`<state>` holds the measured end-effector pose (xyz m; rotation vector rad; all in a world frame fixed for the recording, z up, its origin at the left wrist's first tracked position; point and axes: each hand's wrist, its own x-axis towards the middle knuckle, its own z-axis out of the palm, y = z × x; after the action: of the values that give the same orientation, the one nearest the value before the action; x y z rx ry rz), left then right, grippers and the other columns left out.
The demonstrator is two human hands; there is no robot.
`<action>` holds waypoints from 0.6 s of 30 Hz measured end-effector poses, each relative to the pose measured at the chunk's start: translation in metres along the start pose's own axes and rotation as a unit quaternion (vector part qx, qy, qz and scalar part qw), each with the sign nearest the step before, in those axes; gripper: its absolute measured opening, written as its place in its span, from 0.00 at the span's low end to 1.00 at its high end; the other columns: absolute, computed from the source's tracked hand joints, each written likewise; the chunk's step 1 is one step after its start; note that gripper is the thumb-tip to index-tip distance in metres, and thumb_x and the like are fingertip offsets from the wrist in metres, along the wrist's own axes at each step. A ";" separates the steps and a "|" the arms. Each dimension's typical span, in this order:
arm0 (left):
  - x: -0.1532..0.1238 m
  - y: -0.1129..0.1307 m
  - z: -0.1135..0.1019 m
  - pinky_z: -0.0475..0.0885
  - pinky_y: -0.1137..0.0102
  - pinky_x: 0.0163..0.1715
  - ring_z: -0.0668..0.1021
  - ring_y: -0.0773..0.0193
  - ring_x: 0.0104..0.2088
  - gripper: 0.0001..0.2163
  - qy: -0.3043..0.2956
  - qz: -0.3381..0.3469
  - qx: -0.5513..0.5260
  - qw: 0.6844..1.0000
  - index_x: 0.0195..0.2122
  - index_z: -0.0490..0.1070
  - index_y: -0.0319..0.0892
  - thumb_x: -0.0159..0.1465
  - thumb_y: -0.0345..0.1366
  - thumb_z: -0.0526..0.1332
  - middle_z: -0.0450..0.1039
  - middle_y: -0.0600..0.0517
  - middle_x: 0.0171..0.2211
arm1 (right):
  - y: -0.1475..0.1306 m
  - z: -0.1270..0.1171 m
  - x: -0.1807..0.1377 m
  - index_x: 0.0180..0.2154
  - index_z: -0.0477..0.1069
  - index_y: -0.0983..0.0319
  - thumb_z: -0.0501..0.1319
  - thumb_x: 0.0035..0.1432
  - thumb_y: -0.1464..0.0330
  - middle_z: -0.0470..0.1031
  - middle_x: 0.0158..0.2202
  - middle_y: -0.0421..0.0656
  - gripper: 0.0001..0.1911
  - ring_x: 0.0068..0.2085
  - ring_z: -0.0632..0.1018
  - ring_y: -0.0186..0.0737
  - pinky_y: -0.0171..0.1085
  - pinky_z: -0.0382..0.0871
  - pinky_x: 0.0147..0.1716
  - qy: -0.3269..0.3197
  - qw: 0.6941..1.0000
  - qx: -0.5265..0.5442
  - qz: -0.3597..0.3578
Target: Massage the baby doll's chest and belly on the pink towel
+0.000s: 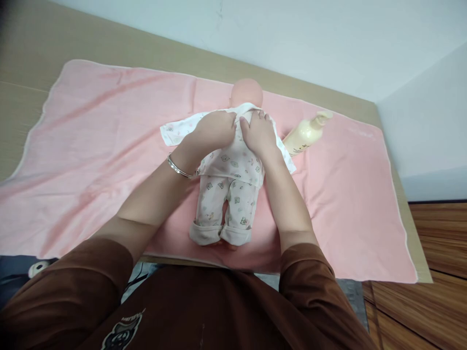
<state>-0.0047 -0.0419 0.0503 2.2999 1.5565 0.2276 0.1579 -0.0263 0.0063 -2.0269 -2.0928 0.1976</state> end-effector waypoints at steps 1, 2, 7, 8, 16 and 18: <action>0.000 0.000 -0.001 0.78 0.55 0.62 0.84 0.45 0.57 0.19 0.000 0.003 0.003 1.000 0.58 0.79 0.35 0.75 0.30 0.51 0.84 0.35 0.56 | 0.003 0.002 0.001 0.70 0.65 0.75 0.43 0.80 0.58 0.69 0.74 0.67 0.33 0.75 0.69 0.66 0.64 0.61 0.76 0.004 1.000 0.001 0.001; 0.001 -0.001 -0.001 0.78 0.55 0.62 0.84 0.46 0.57 0.19 0.004 0.007 0.003 1.000 0.57 0.80 0.35 0.75 0.29 0.50 0.84 0.36 0.56 | 0.004 0.004 0.001 0.71 0.64 0.74 0.42 0.80 0.57 0.69 0.74 0.67 0.34 0.75 0.69 0.65 0.64 0.61 0.76 0.009 1.000 0.001 0.001; 0.018 -0.017 0.008 0.75 0.50 0.68 0.83 0.41 0.62 0.22 0.010 0.029 -0.016 0.999 0.56 0.80 0.30 0.76 0.31 0.48 0.82 0.32 0.58 | -0.011 0.008 -0.015 0.75 0.57 0.74 0.46 0.78 0.56 0.62 0.78 0.68 0.36 0.79 0.64 0.71 0.72 0.57 0.76 0.001 0.999 -0.018 -0.032; 0.021 -0.020 0.010 0.75 0.49 0.68 0.83 0.40 0.62 0.22 0.008 0.032 -0.018 0.999 0.55 0.81 0.29 0.76 0.31 0.47 0.82 0.31 0.58 | -0.016 0.008 -0.019 0.76 0.56 0.73 0.47 0.78 0.57 0.59 0.79 0.68 0.36 0.80 0.61 0.72 0.73 0.56 0.77 -0.007 0.999 -0.019 -0.041; 0.032 -0.025 0.033 0.67 0.50 0.76 0.75 0.43 0.70 0.24 0.091 0.009 -0.086 0.992 0.67 0.73 0.34 0.78 0.38 0.48 0.76 0.33 0.67 | -0.016 -0.001 -0.013 0.64 0.72 0.68 0.46 0.73 0.68 0.74 0.69 0.64 0.27 0.72 0.73 0.67 0.70 0.64 0.74 0.013 1.000 0.021 -0.015; 0.026 -0.016 0.034 0.65 0.49 0.76 0.74 0.41 0.71 0.25 0.094 0.003 -0.067 0.993 0.68 0.72 0.32 0.78 0.39 0.49 0.75 0.31 0.68 | -0.003 0.002 -0.003 0.59 0.75 0.68 0.46 0.74 0.65 0.78 0.64 0.64 0.26 0.68 0.76 0.67 0.69 0.67 0.71 0.040 0.998 0.034 0.030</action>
<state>0.0025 -0.0196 0.0108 2.2336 1.5701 0.5475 0.1544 -0.0295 0.0054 -2.0242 -1.9530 0.1928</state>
